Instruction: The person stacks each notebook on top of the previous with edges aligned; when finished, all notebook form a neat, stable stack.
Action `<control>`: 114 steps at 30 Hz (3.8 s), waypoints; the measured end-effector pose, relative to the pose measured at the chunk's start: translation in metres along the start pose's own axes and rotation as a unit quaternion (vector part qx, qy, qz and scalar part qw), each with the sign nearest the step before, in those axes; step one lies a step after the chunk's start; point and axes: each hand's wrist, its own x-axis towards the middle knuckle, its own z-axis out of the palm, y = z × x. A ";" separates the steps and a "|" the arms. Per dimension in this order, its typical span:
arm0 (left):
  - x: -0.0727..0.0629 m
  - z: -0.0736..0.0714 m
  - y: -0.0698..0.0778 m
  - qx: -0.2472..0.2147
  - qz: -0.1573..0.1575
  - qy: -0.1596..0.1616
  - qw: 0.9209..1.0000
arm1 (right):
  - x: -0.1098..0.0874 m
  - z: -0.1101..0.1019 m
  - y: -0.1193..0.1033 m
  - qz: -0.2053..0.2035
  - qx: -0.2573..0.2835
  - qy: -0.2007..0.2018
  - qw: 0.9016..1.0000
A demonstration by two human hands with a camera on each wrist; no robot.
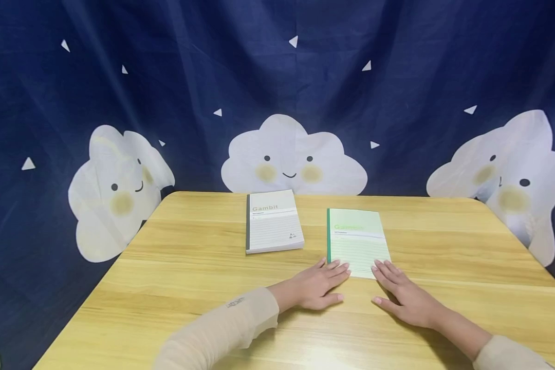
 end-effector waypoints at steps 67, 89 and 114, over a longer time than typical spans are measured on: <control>0.019 -0.021 -0.004 -0.658 -0.277 0.259 0.650 | 0.043 -0.018 -0.022 0.276 0.162 -0.024 0.947; -0.044 -0.036 -0.029 -0.591 -0.243 0.300 0.709 | 0.089 -0.022 -0.049 0.251 0.291 0.073 0.920; -0.089 -0.019 -0.082 -0.486 -0.338 0.337 0.732 | 0.165 0.022 -0.080 0.207 0.292 0.087 0.930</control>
